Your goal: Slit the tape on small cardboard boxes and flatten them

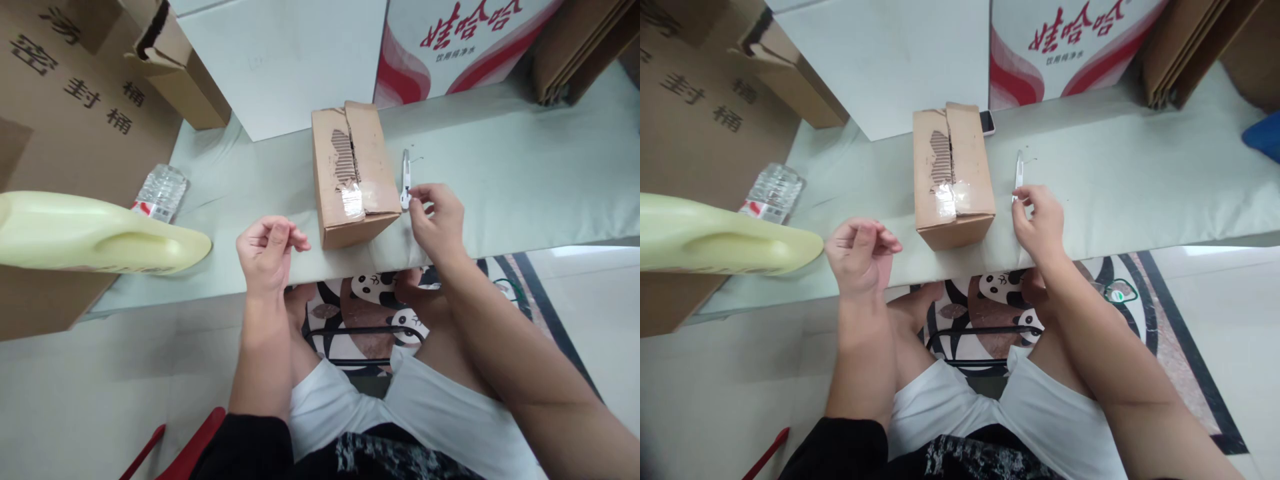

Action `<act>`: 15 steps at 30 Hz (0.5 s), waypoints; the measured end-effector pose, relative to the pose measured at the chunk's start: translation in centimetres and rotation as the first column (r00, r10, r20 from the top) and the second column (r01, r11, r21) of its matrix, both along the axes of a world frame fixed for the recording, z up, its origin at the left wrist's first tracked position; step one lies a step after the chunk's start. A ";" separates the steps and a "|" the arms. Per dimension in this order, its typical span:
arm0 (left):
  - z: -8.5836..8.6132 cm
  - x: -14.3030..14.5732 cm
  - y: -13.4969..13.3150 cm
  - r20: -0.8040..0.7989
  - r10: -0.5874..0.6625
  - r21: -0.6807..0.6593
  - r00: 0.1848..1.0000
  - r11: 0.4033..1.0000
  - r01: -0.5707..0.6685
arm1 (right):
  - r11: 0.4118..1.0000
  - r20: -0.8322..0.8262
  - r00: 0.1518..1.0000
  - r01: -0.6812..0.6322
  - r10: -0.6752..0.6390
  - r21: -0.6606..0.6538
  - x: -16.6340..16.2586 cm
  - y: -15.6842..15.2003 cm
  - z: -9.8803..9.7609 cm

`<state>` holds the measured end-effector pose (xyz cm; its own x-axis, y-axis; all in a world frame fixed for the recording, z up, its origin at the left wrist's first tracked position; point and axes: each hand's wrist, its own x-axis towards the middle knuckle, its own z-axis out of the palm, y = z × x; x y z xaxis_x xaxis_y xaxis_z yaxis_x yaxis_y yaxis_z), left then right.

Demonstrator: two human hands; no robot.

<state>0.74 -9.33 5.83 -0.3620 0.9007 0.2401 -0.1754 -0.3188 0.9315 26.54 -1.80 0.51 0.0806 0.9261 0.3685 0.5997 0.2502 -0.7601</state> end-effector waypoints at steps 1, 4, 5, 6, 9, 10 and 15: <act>-0.2 0.0 0.2 -0.021 0.026 -0.010 0.999 1.000 -0.026 | 1.000 0.112 0.993 0.024 -0.024 -0.006 0.3 0.6 -0.3; -0.9 0.0 1.0 -0.084 0.091 0.040 0.992 0.995 -0.088 | 0.990 0.375 0.927 0.049 0.003 -0.131 0.8 1.9 -1.0; -1.1 0.0 1.1 -0.093 0.124 0.058 0.988 0.991 -0.119 | 0.981 0.435 0.900 0.052 0.036 -0.187 0.9 2.2 -1.0; -1.3 0.1 1.2 -0.098 0.160 0.069 0.982 0.986 -0.154 | 0.970 0.481 0.874 0.056 0.067 -0.237 1.0 2.5 -1.0; -1.6 0.0 1.4 -0.103 0.223 0.053 0.969 0.974 -0.219 | 0.941 0.513 0.854 0.097 0.089 -0.324 1.2 3.0 -0.6; -1.7 0.0 1.3 -0.113 0.224 0.048 0.968 0.974 -0.220 | 0.933 0.488 0.870 0.116 0.070 -0.341 1.3 3.1 -0.4; -1.7 -0.3 1.1 -0.379 0.194 0.188 0.905 0.974 -0.131 | 0.931 0.239 0.969 0.144 -0.064 -0.335 1.7 3.3 -0.5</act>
<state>0.44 -8.21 4.17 -0.3481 0.7776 0.5236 0.2601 -0.4564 0.8509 28.28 1.49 -0.02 0.1375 0.9895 0.0445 0.7703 -0.0785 -0.6328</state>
